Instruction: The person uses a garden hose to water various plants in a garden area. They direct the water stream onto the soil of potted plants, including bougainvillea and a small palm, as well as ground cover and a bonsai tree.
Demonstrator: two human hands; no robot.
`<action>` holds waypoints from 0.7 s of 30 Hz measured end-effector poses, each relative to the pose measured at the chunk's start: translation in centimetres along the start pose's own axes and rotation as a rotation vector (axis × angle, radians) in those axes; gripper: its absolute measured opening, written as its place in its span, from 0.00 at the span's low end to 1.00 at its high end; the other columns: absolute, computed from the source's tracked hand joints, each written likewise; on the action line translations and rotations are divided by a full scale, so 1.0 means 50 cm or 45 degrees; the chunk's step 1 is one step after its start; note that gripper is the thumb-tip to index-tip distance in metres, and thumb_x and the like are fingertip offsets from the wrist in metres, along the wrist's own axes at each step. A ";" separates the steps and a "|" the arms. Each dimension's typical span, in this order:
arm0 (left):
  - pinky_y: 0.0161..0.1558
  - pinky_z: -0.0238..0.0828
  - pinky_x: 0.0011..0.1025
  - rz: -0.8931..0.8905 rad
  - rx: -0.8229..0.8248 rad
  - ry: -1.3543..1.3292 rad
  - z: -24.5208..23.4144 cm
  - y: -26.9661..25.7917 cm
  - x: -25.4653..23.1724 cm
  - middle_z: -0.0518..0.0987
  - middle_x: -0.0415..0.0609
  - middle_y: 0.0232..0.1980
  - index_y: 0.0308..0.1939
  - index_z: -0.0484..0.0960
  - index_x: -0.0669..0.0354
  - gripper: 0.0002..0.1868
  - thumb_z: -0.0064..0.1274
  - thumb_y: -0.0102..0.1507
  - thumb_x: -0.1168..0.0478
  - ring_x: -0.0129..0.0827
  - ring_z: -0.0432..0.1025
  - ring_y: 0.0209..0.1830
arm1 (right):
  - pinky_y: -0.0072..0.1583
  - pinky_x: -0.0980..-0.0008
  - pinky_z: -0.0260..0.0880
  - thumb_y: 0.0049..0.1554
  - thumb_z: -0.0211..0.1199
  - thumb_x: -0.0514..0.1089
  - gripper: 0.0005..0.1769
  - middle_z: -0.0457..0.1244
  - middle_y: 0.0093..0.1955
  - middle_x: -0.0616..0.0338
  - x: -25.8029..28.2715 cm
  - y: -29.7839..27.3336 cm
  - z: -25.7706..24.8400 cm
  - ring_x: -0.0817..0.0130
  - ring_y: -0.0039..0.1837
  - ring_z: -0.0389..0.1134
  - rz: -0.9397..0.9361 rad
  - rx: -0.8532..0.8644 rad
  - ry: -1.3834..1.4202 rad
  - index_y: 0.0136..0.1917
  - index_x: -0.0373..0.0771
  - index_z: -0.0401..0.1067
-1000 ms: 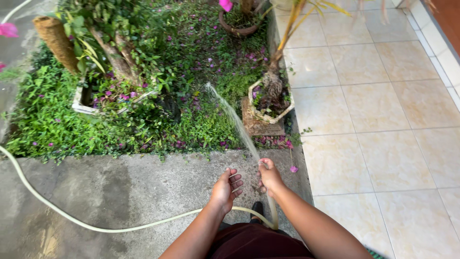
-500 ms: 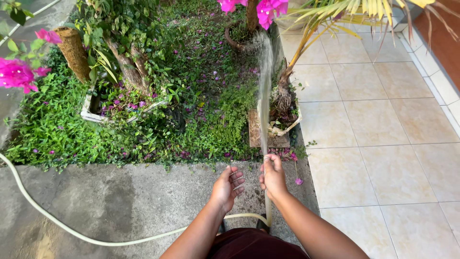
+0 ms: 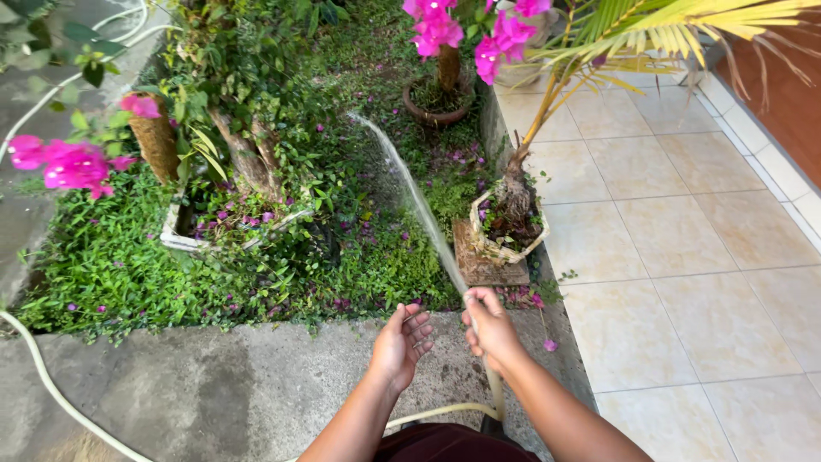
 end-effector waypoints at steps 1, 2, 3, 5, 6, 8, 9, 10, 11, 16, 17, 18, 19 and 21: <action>0.47 0.68 0.38 0.019 0.021 -0.003 -0.002 -0.010 -0.014 0.80 0.43 0.47 0.53 0.76 0.50 0.20 0.41 0.69 0.42 0.33 0.72 0.45 | 0.24 0.74 0.47 0.67 0.50 0.49 0.07 0.59 0.36 0.62 0.024 -0.005 0.007 0.76 0.26 0.54 -0.085 0.001 0.023 0.57 0.50 0.64; 0.47 0.68 0.37 0.037 0.035 -0.008 -0.005 -0.021 -0.026 0.80 0.43 0.47 0.53 0.77 0.50 0.20 0.41 0.69 0.43 0.33 0.72 0.45 | 0.24 0.74 0.48 0.67 0.49 0.48 0.07 0.59 0.36 0.62 0.048 -0.009 0.013 0.77 0.26 0.54 -0.164 0.004 0.046 0.57 0.49 0.64; 0.47 0.68 0.37 0.055 0.050 -0.012 -0.007 -0.030 -0.038 0.80 0.43 0.47 0.53 0.77 0.50 0.20 0.40 0.69 0.43 0.33 0.72 0.44 | 0.24 0.74 0.48 0.67 0.49 0.48 0.07 0.59 0.37 0.62 0.070 -0.015 0.021 0.78 0.26 0.54 -0.243 0.007 0.069 0.57 0.47 0.64; 0.47 0.68 0.37 0.093 0.081 -0.041 -0.010 -0.050 -0.062 0.80 0.43 0.47 0.54 0.76 0.51 0.20 0.41 0.70 0.43 0.33 0.73 0.45 | 0.23 0.76 0.48 0.67 0.48 0.47 0.06 0.59 0.36 0.62 0.103 -0.026 0.045 0.78 0.25 0.53 -0.294 0.007 0.185 0.57 0.49 0.63; 0.47 0.68 0.37 0.113 0.096 -0.054 -0.013 -0.060 -0.073 0.80 0.43 0.47 0.54 0.76 0.51 0.20 0.41 0.70 0.43 0.33 0.73 0.45 | 0.23 0.76 0.48 0.66 0.48 0.46 0.06 0.59 0.36 0.62 0.115 -0.035 0.058 0.78 0.25 0.53 -0.319 0.009 0.245 0.57 0.50 0.62; 0.48 0.69 0.37 0.146 0.074 -0.041 -0.025 -0.077 -0.093 0.80 0.43 0.47 0.54 0.76 0.51 0.20 0.41 0.70 0.43 0.33 0.73 0.45 | 0.23 0.77 0.48 0.66 0.47 0.46 0.07 0.59 0.36 0.63 0.122 -0.050 0.094 0.78 0.24 0.52 -0.323 0.058 0.204 0.57 0.50 0.62; 0.48 0.69 0.36 0.162 0.065 -0.032 -0.032 -0.084 -0.103 0.80 0.43 0.47 0.55 0.76 0.51 0.20 0.41 0.70 0.43 0.32 0.73 0.45 | 0.23 0.77 0.48 0.66 0.47 0.46 0.07 0.58 0.36 0.63 0.123 -0.053 0.112 0.79 0.24 0.52 -0.326 0.081 0.184 0.57 0.51 0.62; 0.48 0.69 0.36 0.171 0.066 -0.047 -0.037 -0.090 -0.112 0.81 0.43 0.48 0.54 0.76 0.51 0.20 0.40 0.70 0.43 0.33 0.73 0.45 | 0.23 0.77 0.48 0.67 0.47 0.46 0.07 0.58 0.36 0.63 0.118 -0.057 0.129 0.79 0.25 0.52 -0.320 0.106 0.128 0.57 0.49 0.63; 0.47 0.69 0.36 0.181 0.068 -0.062 -0.043 -0.095 -0.120 0.81 0.43 0.48 0.54 0.76 0.51 0.20 0.40 0.70 0.43 0.33 0.73 0.45 | 0.23 0.77 0.48 0.67 0.47 0.46 0.07 0.58 0.36 0.63 0.110 -0.060 0.145 0.79 0.25 0.52 -0.313 0.131 0.072 0.57 0.48 0.63; 0.47 0.69 0.37 0.215 0.059 -0.092 -0.073 -0.110 -0.147 0.80 0.44 0.48 0.54 0.76 0.51 0.20 0.40 0.70 0.43 0.33 0.73 0.45 | 0.23 0.78 0.47 0.67 0.47 0.47 0.08 0.58 0.36 0.63 0.073 -0.063 0.181 0.79 0.25 0.53 -0.230 0.161 -0.011 0.58 0.49 0.64; 0.47 0.69 0.37 0.223 0.060 -0.095 -0.079 -0.111 -0.150 0.80 0.44 0.47 0.54 0.76 0.51 0.21 0.40 0.70 0.43 0.33 0.74 0.45 | 0.23 0.78 0.47 0.67 0.47 0.47 0.08 0.58 0.36 0.63 0.073 -0.061 0.181 0.79 0.25 0.52 -0.220 0.142 0.000 0.58 0.49 0.64; 0.47 0.69 0.37 0.228 0.063 -0.097 -0.084 -0.111 -0.152 0.80 0.44 0.47 0.54 0.76 0.51 0.21 0.39 0.70 0.43 0.33 0.74 0.45 | 0.23 0.78 0.47 0.67 0.47 0.47 0.08 0.58 0.36 0.63 0.074 -0.060 0.179 0.79 0.25 0.52 -0.209 0.121 0.012 0.58 0.49 0.64; 0.47 0.69 0.37 0.227 0.062 -0.101 -0.088 -0.111 -0.154 0.80 0.44 0.47 0.54 0.75 0.51 0.21 0.40 0.70 0.43 0.33 0.74 0.44 | 0.23 0.78 0.47 0.67 0.47 0.47 0.08 0.58 0.37 0.63 0.081 -0.061 0.177 0.79 0.25 0.52 -0.232 0.108 0.053 0.58 0.49 0.63; 0.47 0.69 0.37 0.221 0.063 -0.107 -0.093 -0.112 -0.158 0.80 0.43 0.47 0.54 0.75 0.51 0.20 0.40 0.70 0.43 0.33 0.74 0.44 | 0.23 0.77 0.48 0.66 0.47 0.46 0.08 0.58 0.37 0.63 0.099 -0.064 0.172 0.79 0.26 0.52 -0.278 0.079 0.136 0.58 0.50 0.62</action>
Point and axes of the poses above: each hand's wrist, its own y-axis towards the middle knuckle, its own z-axis out of the palm, x = y × z, the point moved 6 cm from there along y, towards the middle knuckle
